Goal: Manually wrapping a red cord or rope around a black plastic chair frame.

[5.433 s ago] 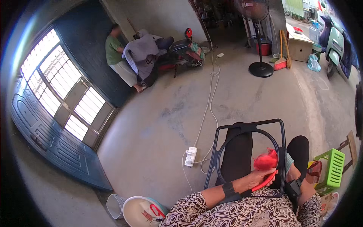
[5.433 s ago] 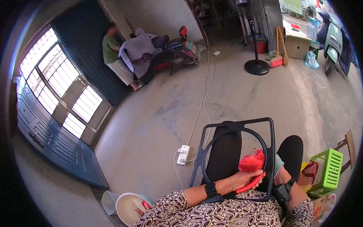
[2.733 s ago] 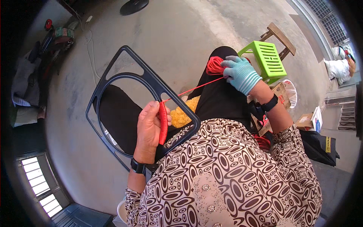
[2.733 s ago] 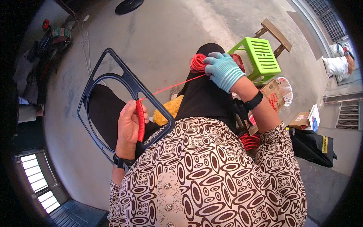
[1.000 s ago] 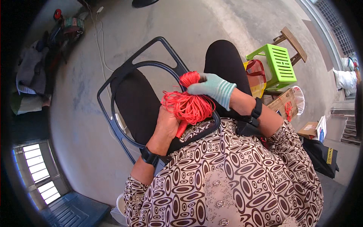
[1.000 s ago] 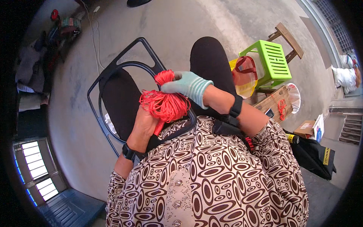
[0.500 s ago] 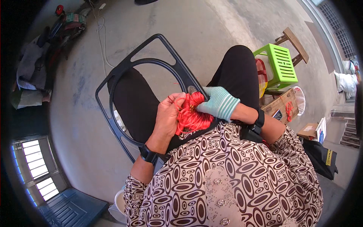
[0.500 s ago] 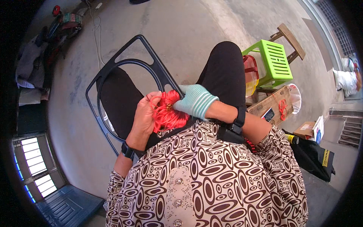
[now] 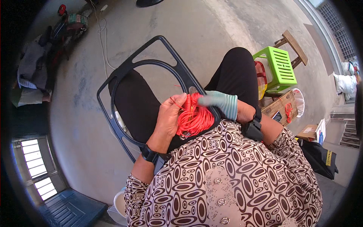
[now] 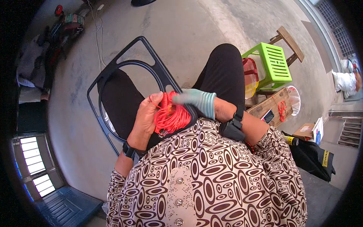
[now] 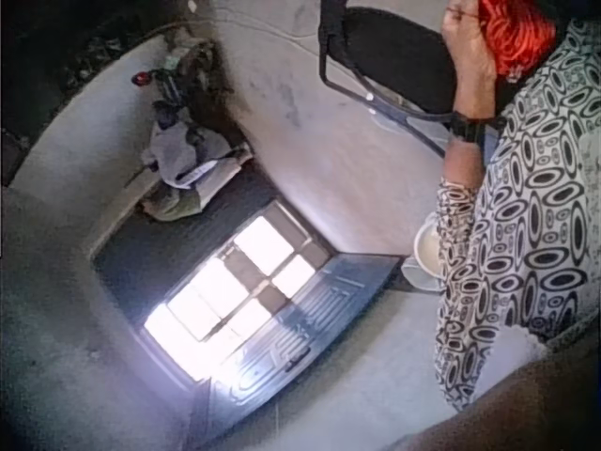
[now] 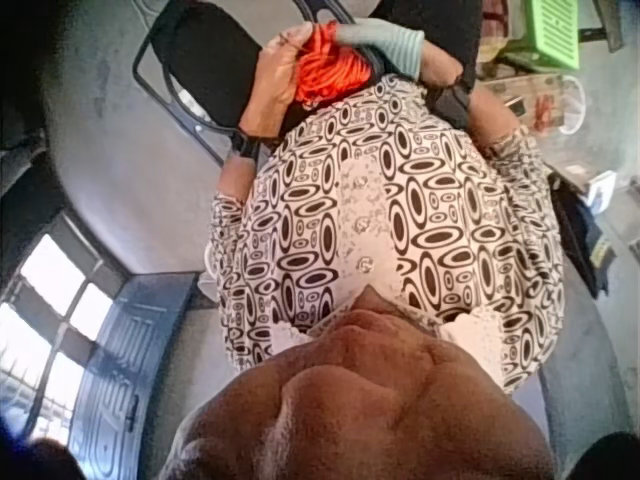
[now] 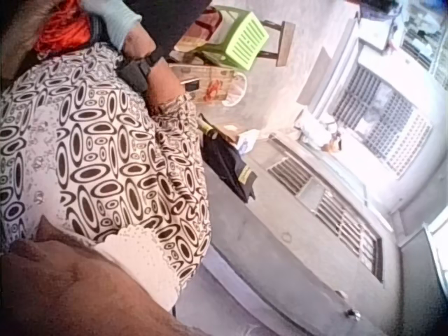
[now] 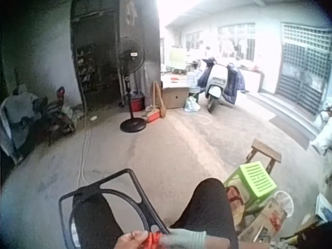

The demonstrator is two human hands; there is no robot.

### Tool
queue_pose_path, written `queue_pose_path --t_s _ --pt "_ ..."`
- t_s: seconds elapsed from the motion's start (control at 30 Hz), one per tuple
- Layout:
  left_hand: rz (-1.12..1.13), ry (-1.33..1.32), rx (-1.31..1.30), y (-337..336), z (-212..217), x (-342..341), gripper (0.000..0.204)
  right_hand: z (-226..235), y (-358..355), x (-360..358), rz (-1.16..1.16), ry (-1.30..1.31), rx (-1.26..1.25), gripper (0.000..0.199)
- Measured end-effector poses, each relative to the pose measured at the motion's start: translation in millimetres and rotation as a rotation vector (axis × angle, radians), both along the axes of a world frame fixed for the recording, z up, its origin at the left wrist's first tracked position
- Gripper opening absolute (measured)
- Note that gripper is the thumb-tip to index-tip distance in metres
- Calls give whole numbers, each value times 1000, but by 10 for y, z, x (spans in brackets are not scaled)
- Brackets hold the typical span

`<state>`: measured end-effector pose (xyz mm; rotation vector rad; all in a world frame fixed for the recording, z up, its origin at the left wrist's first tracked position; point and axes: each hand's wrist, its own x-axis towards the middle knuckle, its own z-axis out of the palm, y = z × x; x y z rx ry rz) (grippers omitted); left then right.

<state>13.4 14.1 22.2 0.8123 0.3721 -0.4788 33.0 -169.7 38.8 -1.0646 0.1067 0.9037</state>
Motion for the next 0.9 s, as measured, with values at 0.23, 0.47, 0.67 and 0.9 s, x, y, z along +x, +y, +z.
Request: queue_pose_path --t_s 0.23,0.47,0.67,0.9 --pt "-10 -10 -79 -25 18 27 14 -315 -223 141 -252 428 335 36" --pt "-124 -89 -9 75 -40 8 23 -128 -357 279 -561 165 292 34" --pt "-109 -46 15 41 94 9 24 -270 -1117 325 -405 147 686 42" --pt "-93 -68 -22 53 121 31 21 -334 -1334 380 -967 -85 285 35"
